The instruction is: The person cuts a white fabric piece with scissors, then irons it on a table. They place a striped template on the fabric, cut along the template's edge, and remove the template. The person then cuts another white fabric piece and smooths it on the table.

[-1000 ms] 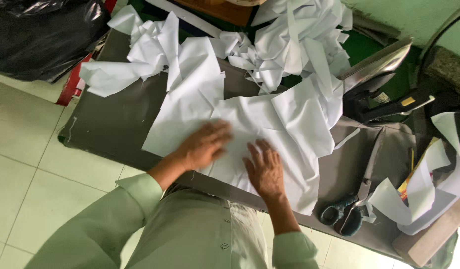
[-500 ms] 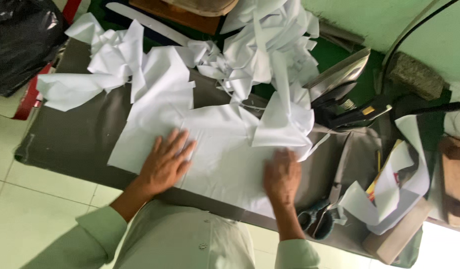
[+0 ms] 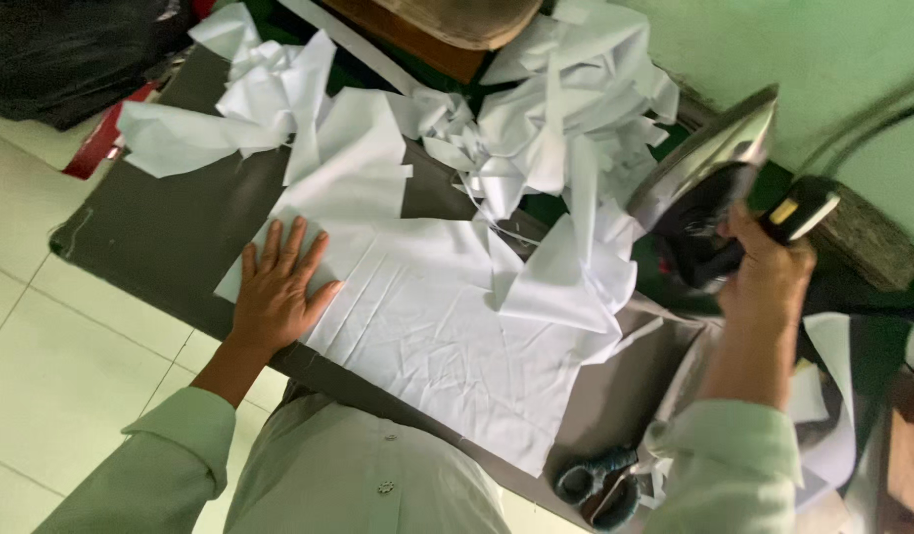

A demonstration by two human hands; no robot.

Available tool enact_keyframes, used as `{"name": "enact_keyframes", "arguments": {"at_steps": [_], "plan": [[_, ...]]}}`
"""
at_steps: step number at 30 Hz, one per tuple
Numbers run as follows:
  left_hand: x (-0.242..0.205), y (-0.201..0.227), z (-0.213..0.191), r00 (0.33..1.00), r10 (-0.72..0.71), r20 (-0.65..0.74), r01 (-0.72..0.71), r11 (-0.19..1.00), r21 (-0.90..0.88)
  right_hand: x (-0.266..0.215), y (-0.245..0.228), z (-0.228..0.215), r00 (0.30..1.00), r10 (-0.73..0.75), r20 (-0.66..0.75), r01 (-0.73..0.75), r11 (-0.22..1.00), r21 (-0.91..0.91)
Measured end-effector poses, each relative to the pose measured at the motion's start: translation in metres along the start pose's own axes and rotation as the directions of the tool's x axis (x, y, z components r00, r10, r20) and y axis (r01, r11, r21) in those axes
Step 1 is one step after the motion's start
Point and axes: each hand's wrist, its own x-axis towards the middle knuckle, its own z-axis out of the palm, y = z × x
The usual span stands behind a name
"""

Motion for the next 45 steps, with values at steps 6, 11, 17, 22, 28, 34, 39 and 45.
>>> {"name": "enact_keyframes", "arguments": {"at_steps": [6,11,17,22,28,34,39,45], "plan": [[0.001,0.003,-0.007,0.993,0.055,-0.108,-0.055,0.998,0.006,-0.102,-0.107,-0.004,0.927,-0.121,0.354,0.340,0.669,-0.660],[-0.001,-0.002,0.005,1.000,-0.023,0.007,0.024,0.998,-0.066,-0.203,-0.106,0.042,0.941,0.264,0.212,0.174,0.160,-0.972],[-0.002,-0.004,0.003,0.998,-0.004,-0.060,0.000,0.998,-0.061,-0.288,-0.035,0.086,0.764,0.618,0.186,0.080,0.196,-0.977],[-0.003,-0.012,0.007,1.000,-0.008,-0.011,0.006,0.990,-0.143,-0.313,-0.016,0.132,0.764,0.592,0.258,0.151,0.224,-0.963],[-0.011,-0.073,-0.008,0.996,-0.016,0.086,0.034,0.976,-0.215,-0.326,-0.007,0.213,0.787,0.503,0.357,0.325,0.153,-0.933],[-0.027,-0.148,-0.014,0.989,-0.074,0.127,0.088,0.990,-0.113,-0.333,0.010,0.292,0.717,0.545,0.435,0.406,0.181,-0.896],[-0.033,-0.200,-0.019,0.964,-0.174,0.204,0.190,0.980,-0.063,-0.348,0.015,0.353,0.661,0.522,0.539,0.483,0.253,-0.838],[-0.032,-0.244,-0.021,0.987,-0.158,0.022,0.160,0.983,-0.090,-0.387,0.008,0.413,0.500,0.582,0.641,0.581,0.324,-0.747]]}}
